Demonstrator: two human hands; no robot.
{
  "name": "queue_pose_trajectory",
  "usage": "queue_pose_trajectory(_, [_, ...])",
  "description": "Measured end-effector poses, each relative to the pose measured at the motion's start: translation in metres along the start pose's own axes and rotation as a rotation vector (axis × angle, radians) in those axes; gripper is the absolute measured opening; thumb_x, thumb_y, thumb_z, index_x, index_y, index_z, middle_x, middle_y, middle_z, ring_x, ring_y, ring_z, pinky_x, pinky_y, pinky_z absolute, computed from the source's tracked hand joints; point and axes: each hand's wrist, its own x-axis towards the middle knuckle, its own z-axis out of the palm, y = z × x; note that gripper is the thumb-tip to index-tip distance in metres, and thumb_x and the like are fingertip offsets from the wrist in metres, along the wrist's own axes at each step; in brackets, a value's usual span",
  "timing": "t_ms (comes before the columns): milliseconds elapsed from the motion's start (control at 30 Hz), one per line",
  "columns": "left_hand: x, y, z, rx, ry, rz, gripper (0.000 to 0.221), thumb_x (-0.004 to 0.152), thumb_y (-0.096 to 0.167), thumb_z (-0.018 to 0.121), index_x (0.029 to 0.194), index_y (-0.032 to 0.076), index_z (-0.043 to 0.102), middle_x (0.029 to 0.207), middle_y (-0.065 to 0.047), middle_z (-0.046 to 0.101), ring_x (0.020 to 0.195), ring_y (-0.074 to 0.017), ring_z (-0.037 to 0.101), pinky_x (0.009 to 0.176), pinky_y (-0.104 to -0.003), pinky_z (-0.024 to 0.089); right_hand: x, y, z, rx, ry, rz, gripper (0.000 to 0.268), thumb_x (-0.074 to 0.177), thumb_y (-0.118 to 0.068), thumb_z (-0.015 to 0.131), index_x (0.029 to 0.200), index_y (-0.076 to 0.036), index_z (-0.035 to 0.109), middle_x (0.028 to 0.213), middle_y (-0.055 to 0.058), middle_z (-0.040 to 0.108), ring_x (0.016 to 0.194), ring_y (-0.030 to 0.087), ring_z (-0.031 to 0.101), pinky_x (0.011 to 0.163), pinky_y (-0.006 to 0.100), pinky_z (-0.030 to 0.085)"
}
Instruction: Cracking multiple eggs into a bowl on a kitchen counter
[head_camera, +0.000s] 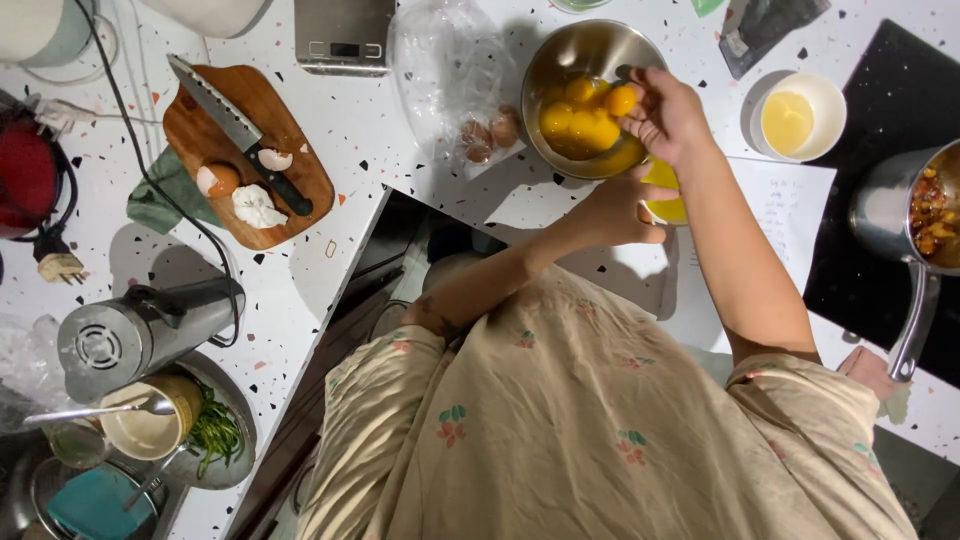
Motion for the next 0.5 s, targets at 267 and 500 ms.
queue_pose_trajectory(267, [-0.108, -0.072, -0.084, -0.633, 0.292, 0.171, 0.049, 0.090, 0.011, 0.073, 0.139, 0.010, 0.065, 0.064, 0.004, 0.042, 0.053, -0.0043, 0.033, 0.053, -0.022, 0.031, 0.004, 0.016, 0.109, -1.129, -0.322, -0.830, 0.029, 0.100, -0.016, 0.059, 0.122, -0.002, 0.072, 0.117, 0.014, 0.075, 0.102, 0.026, 0.071, 0.084, 0.038, 0.055])
queue_pose_trajectory(500, [-0.169, -0.135, -0.127, -1.191, 0.583, 0.136, 0.038, 0.099, 0.004, 0.057, 0.136, 0.002, 0.064, 0.089, -0.012, 0.073, 0.129, -0.0312, 0.064, 0.093, -0.043, 0.064, 0.061, 0.082, 0.209, -1.628, -0.278, -0.651, 0.036, 0.100, -0.012, 0.044, 0.118, -0.015, 0.075, 0.123, 0.013, 0.073, 0.097, 0.038, 0.071, 0.074, 0.050, 0.056])
